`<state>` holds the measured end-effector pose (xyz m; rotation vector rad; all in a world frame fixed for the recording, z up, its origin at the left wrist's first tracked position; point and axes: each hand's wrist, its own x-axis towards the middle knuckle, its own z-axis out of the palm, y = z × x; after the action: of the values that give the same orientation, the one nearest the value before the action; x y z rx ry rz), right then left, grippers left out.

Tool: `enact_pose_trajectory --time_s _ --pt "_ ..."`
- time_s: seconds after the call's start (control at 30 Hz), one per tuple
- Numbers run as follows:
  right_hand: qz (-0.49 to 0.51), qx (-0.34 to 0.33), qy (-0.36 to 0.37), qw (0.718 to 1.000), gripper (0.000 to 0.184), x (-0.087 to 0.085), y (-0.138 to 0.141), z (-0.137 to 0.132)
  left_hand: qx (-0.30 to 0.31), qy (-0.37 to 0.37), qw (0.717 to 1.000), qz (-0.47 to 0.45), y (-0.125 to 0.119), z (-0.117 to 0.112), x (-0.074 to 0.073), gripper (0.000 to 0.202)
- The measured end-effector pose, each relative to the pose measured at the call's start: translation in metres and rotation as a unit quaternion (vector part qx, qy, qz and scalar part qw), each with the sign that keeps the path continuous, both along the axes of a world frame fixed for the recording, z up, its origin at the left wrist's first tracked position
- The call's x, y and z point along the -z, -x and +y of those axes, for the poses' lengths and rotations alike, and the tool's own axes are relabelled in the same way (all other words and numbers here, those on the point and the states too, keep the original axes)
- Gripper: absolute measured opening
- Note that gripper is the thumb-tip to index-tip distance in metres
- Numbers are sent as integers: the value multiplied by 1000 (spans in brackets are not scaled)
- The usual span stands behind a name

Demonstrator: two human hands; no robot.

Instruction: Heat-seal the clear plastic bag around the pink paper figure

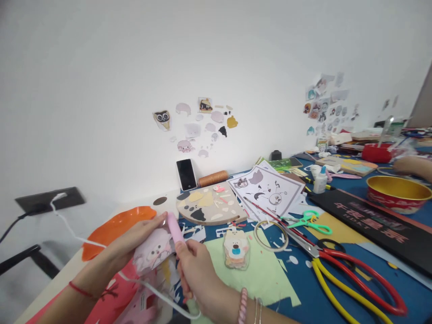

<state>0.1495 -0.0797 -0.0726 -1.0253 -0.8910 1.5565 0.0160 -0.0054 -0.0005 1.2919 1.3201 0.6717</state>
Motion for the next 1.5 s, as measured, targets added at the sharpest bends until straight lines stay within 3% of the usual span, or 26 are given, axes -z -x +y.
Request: enact_pose_trajectory --time_s 0.13,0.3,0.47,0.83,1.5 --pt "52 31 13 998 28 -6 -7 4 -2 22 991 -130 5 1 -6 49" --pt "120 81 72 987 31 -15 -18 5 -15 35 963 -266 3 0 -3 34" --pt "152 93 100 979 35 -11 -19 10 -32 12 969 -244 -7 -3 6 33" --pt "100 111 35 988 35 -5 -19 11 -89 -28 971 -220 -11 -1 13 16" --pt "91 140 44 985 34 -5 -18 13 -70 -23 969 -236 -14 -4 17 32"
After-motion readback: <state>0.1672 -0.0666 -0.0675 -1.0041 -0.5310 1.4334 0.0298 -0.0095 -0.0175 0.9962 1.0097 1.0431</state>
